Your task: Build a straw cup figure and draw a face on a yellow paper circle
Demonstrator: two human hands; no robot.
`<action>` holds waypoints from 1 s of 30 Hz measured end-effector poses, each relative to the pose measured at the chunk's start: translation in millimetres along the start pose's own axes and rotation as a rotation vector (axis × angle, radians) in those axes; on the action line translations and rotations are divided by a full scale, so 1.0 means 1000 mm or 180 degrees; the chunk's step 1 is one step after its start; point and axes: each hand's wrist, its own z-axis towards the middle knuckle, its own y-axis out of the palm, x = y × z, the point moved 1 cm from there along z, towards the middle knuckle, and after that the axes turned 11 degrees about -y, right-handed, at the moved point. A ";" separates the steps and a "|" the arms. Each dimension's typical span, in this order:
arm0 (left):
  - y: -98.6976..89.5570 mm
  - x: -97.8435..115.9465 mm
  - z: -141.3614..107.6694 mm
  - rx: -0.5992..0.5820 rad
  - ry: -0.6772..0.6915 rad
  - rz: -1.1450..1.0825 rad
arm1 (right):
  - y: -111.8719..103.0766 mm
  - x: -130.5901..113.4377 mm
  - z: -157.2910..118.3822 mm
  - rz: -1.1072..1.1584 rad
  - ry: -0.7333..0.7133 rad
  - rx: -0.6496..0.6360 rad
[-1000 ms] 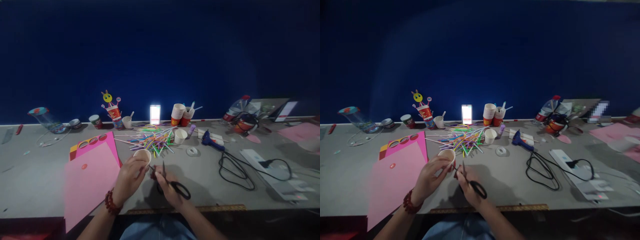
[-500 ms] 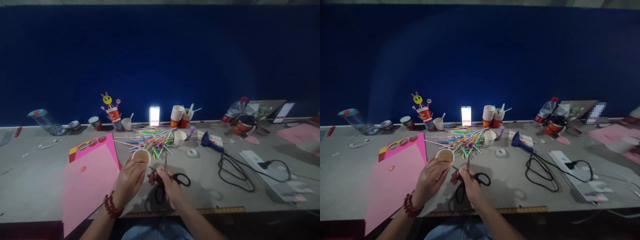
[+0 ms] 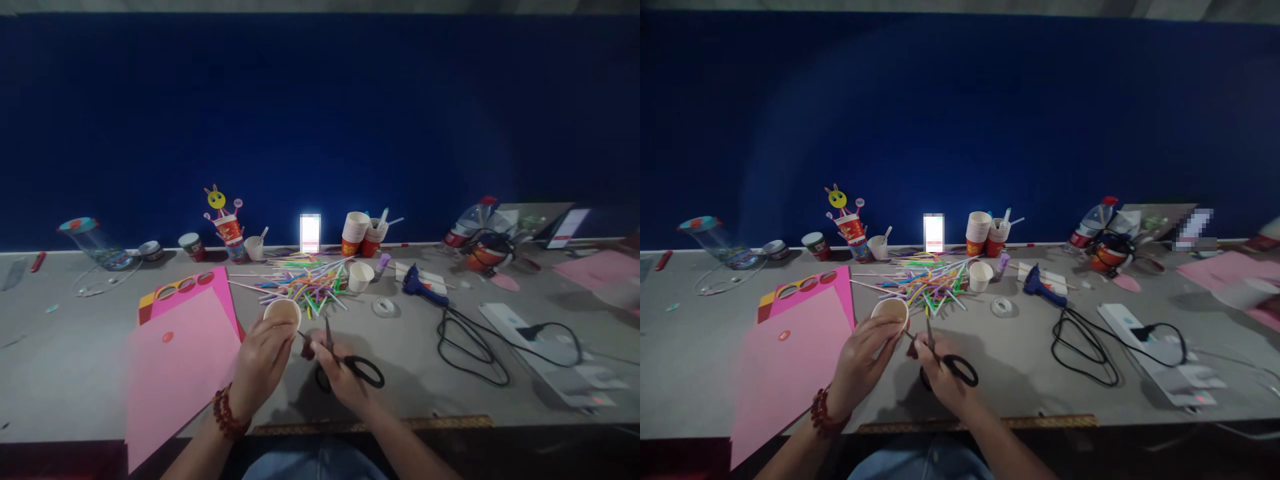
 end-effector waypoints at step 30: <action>0.021 -0.004 -0.007 0.0300 -0.0121 0.0030 | 0.036 0.004 0.000 0.1641 0.1498 0.1130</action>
